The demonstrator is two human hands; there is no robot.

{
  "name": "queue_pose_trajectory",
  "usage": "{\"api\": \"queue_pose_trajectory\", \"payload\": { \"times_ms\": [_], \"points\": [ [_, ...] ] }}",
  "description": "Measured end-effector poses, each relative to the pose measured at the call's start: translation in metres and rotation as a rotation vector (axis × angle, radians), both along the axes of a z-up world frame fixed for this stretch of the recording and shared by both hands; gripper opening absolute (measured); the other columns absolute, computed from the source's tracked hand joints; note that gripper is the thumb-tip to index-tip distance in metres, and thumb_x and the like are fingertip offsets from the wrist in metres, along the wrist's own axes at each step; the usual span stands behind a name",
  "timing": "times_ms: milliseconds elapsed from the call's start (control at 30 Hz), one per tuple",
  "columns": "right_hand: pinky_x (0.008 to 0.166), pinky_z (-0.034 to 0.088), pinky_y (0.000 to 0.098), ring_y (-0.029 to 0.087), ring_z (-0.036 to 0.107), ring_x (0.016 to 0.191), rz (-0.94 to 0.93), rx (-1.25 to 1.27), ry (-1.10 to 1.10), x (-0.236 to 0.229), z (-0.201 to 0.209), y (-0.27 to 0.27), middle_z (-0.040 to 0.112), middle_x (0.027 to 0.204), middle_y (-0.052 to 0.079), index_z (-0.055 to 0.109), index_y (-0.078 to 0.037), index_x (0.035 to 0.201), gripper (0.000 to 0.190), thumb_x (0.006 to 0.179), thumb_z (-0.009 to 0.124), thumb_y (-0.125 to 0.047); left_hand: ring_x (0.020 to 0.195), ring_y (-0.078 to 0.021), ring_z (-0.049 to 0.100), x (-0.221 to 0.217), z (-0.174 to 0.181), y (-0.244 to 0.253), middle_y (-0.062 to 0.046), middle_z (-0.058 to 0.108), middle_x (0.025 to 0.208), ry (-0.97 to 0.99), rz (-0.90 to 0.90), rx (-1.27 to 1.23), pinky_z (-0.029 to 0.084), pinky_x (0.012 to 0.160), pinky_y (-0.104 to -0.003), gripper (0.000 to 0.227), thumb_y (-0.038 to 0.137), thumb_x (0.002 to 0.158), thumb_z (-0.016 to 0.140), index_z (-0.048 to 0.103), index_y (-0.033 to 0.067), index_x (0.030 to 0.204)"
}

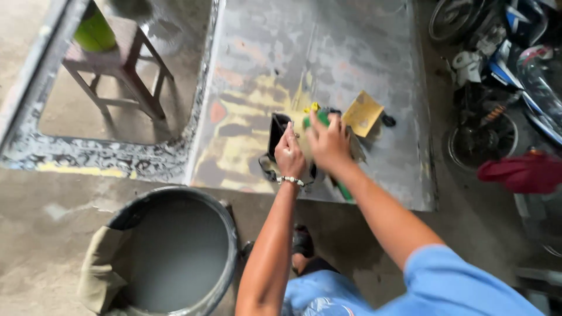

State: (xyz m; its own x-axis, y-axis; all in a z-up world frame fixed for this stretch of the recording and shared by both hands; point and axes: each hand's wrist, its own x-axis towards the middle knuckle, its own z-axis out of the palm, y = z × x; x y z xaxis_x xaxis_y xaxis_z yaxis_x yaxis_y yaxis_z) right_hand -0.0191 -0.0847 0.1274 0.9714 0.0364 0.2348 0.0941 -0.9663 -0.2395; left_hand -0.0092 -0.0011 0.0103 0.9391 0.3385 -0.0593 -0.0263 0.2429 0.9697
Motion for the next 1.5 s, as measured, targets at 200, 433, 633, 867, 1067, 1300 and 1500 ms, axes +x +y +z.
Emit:
{"api": "queue_pose_trajectory", "payload": {
  "times_ms": [200, 433, 633, 867, 1067, 1300, 1500],
  "points": [
    [0.098, 0.040, 0.0586, 0.046, 0.049, 0.115, 0.120, -0.217, -0.074, -0.055, -0.007, 0.009, 0.049, 0.133, 0.026, 0.060, -0.027, 0.142, 0.055, 0.089, 0.064, -0.040, 0.084, -0.0183, 0.070, 0.015, 0.006, 0.003, -0.015, 0.075, 0.100, -0.058, 0.030, 0.138, 0.054, 0.076, -0.033, 0.042, 0.032, 0.108, 0.046, 0.069, 0.0062, 0.132],
    [0.100, 0.040, 0.0588, 0.047, 0.048, 0.118, -0.216, -0.033, 0.069, -0.001, -0.015, -0.021, 0.050, 0.134, 0.023, 0.056, -0.029, 0.149, 0.052, 0.098, 0.060, -0.039, 0.074, -0.0172, 0.063, -0.008, 0.016, -0.007, -0.013, 0.072, 0.085, 0.003, -0.047, 0.043, 0.053, 0.071, -0.032, 0.042, 0.032, 0.108, 0.046, 0.068, 0.0053, 0.133],
    [0.105, 0.043, 0.0559, 0.046, 0.049, 0.126, 0.060, -0.044, -0.119, -0.005, -0.028, -0.011, 0.049, 0.137, 0.024, 0.059, -0.025, 0.149, 0.050, 0.100, 0.062, -0.036, 0.080, -0.0122, 0.063, -0.023, 0.008, -0.001, -0.007, 0.073, 0.097, -0.065, 0.023, 0.042, 0.052, 0.073, -0.031, 0.040, 0.028, 0.111, 0.046, 0.066, 0.0046, 0.136],
    [0.102, 0.041, 0.0568, 0.046, 0.046, 0.123, 0.123, -0.037, -0.051, -0.008, -0.018, 0.001, 0.048, 0.136, 0.025, 0.062, -0.025, 0.143, 0.052, 0.092, 0.064, -0.036, 0.089, -0.0141, 0.064, -0.015, 0.012, 0.008, -0.010, 0.073, 0.106, -0.127, 0.036, 0.086, 0.052, 0.078, -0.033, 0.041, 0.026, 0.111, 0.045, 0.065, 0.0032, 0.139],
    [0.103, 0.041, 0.0566, 0.046, 0.047, 0.122, 0.173, -0.071, 0.006, 0.006, -0.003, 0.003, 0.051, 0.133, 0.024, 0.062, -0.027, 0.143, 0.051, 0.094, 0.063, -0.038, 0.087, -0.0227, 0.071, -0.027, 0.017, 0.007, -0.016, 0.075, 0.102, -0.113, -0.003, 0.071, 0.055, 0.080, -0.037, 0.039, 0.024, 0.109, 0.043, 0.066, 0.0027, 0.131],
    [0.103, 0.041, 0.0559, 0.047, 0.048, 0.125, 0.146, -0.036, 0.085, 0.036, -0.005, -0.005, 0.051, 0.140, 0.025, 0.057, -0.028, 0.148, 0.053, 0.097, 0.060, -0.041, 0.068, -0.0289, 0.069, -0.038, 0.026, 0.035, -0.020, 0.073, 0.082, -0.018, -0.185, 0.240, 0.053, 0.068, -0.041, 0.035, 0.022, 0.102, 0.047, 0.071, 0.0040, 0.120],
    [0.108, 0.041, 0.0522, 0.046, 0.048, 0.124, 0.152, 0.036, 0.023, 0.033, -0.023, -0.013, 0.052, 0.139, 0.026, 0.057, -0.027, 0.149, 0.055, 0.096, 0.062, -0.039, 0.088, -0.0388, 0.071, -0.060, 0.046, 0.055, -0.021, 0.071, 0.107, -0.232, -0.108, 0.540, 0.056, 0.072, -0.046, 0.045, 0.038, 0.102, 0.059, 0.059, 0.0031, 0.130]
  ]
}}
